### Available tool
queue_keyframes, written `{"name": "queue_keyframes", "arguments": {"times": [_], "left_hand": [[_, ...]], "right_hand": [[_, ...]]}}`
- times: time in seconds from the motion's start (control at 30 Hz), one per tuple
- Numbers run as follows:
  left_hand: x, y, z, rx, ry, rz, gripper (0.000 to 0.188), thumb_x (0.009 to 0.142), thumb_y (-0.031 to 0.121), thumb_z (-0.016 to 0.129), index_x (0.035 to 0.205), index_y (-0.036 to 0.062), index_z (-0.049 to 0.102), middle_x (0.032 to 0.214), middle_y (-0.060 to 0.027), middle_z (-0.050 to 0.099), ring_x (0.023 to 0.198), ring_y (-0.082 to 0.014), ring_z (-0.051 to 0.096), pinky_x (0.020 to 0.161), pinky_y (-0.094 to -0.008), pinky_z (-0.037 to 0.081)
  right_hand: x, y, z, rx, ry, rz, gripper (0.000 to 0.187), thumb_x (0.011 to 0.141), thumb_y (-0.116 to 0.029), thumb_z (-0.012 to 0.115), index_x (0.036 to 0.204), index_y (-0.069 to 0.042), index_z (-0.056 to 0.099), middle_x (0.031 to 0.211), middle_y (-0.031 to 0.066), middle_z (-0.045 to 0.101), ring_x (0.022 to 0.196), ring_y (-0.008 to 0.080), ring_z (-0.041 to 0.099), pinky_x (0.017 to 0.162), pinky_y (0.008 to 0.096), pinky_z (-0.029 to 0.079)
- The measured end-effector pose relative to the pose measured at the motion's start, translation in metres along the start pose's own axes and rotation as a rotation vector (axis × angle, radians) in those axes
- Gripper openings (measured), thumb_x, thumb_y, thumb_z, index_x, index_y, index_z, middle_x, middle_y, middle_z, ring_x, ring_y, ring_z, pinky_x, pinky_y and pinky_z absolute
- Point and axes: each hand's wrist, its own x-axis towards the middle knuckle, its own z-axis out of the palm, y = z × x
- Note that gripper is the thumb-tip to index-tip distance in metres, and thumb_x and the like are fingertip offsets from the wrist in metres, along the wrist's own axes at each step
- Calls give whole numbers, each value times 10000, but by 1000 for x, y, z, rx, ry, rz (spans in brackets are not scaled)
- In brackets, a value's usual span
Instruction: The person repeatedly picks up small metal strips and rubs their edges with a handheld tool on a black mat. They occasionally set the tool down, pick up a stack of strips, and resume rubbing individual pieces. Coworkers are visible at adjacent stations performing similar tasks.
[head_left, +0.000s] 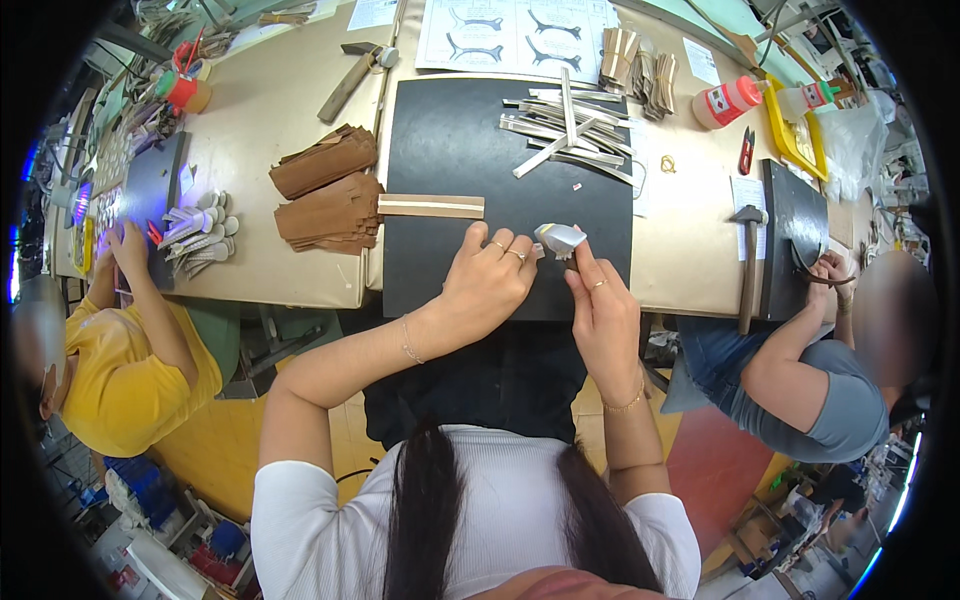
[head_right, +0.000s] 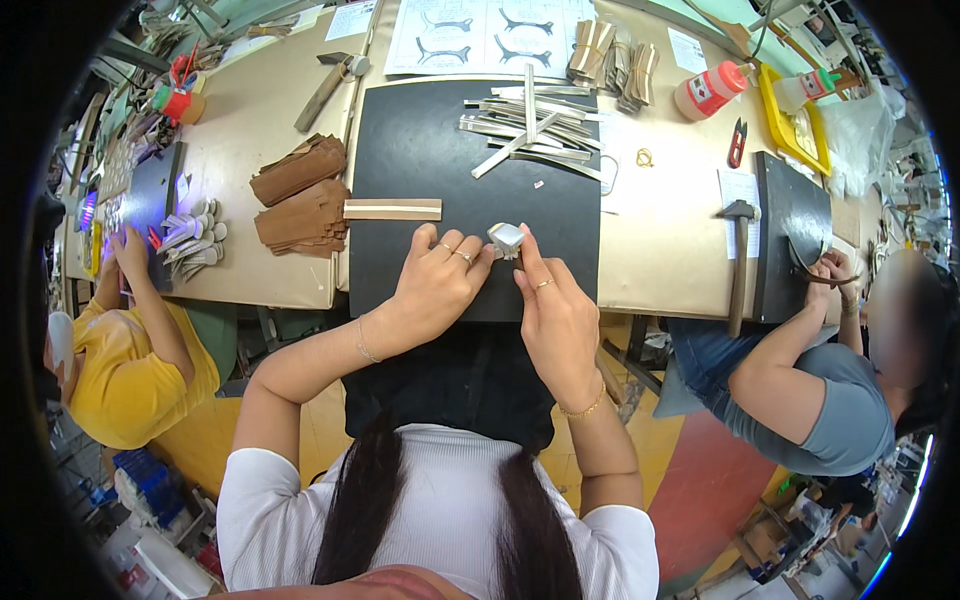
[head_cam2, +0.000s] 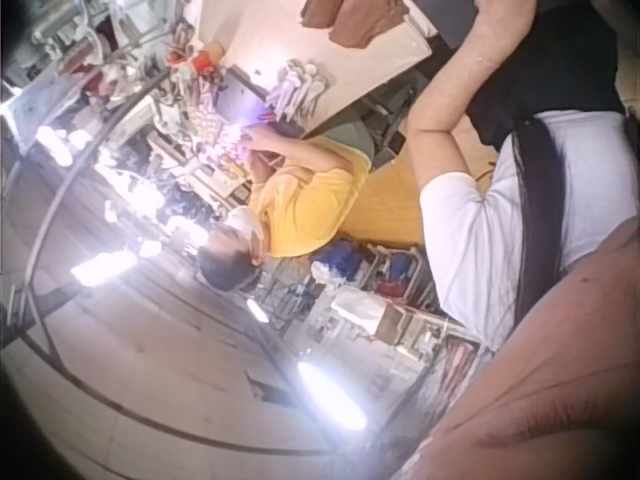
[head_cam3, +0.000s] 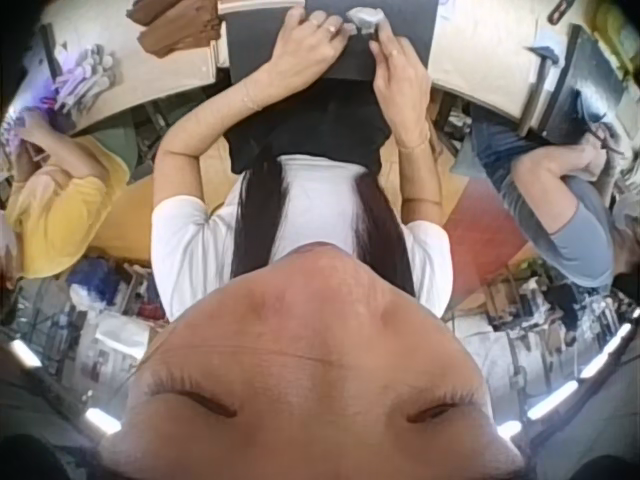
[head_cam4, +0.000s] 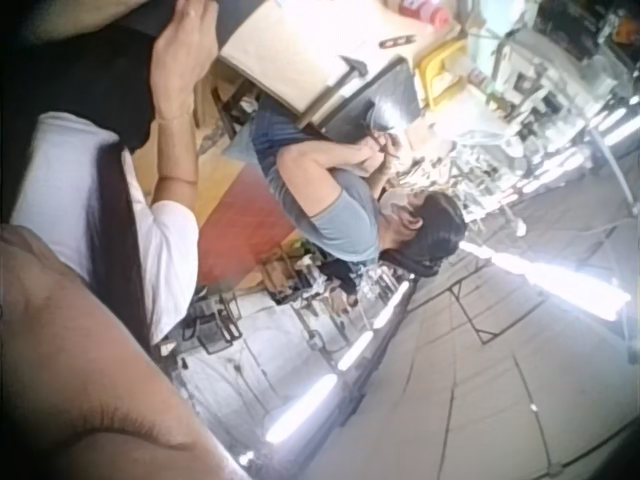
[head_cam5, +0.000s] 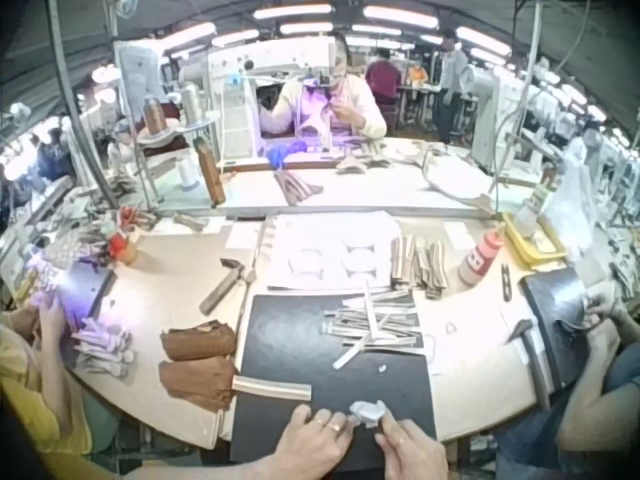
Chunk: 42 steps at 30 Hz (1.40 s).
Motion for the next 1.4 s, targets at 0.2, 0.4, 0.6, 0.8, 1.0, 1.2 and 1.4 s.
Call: {"name": "queue_keyframes", "arguments": {"times": [0.2,0.4,0.6,0.8,1.0,1.2,1.4], "left_hand": [[4,-6,3,21,33,33,202,841,120,653,995,18,734,874,-46,584,863,-197,575,874,-403,410],[1,-13,9,-203,24,-96,246,839,100,695,1078,73,743,904,-23,587,854,-197,576,848,-376,400],[-5,-29,4,-476,-54,-205,177,859,105,729,1032,116,767,909,-11,625,849,-196,599,807,-368,402],[-7,-18,1,-86,-41,-21,171,868,106,724,1033,118,766,908,-9,624,850,-190,597,808,-362,397],[-13,-26,2,-446,-13,-222,185,871,105,715,1051,100,761,906,-6,622,836,-184,587,796,-360,394],[-18,-16,5,-142,11,-97,139,901,157,658,997,110,746,902,-11,620,830,-196,592,812,-381,392],[-21,-24,4,-369,29,-222,150,888,134,665,1010,97,742,908,-14,624,824,-197,588,812,-375,394]], "right_hand": [[10,4,5,-196,-45,-6,510,966,-80,670,1465,-146,590,880,108,637,714,298,654,641,390,527],[6,4,9,-257,-85,-6,478,984,-122,655,1458,-145,595,839,97,602,676,295,642,616,399,528],[8,6,6,-258,-86,-42,483,985,-112,652,1463,-139,588,836,99,599,672,299,639,613,408,524],[11,-1,7,-20,73,-77,477,980,-126,660,1452,-153,599,837,100,604,673,298,648,615,408,535],[9,-5,2,-298,-161,-49,468,978,-139,663,1442,-164,611,814,98,591,647,294,641,607,401,537],[9,-8,3,-100,-27,-95,466,971,-124,670,1432,-168,621,811,89,592,650,282,645,596,385,532],[3,-11,5,-358,-188,-36,503,955,-90,684,1447,-162,607,828,71,609,660,271,644,594,386,526]]}}
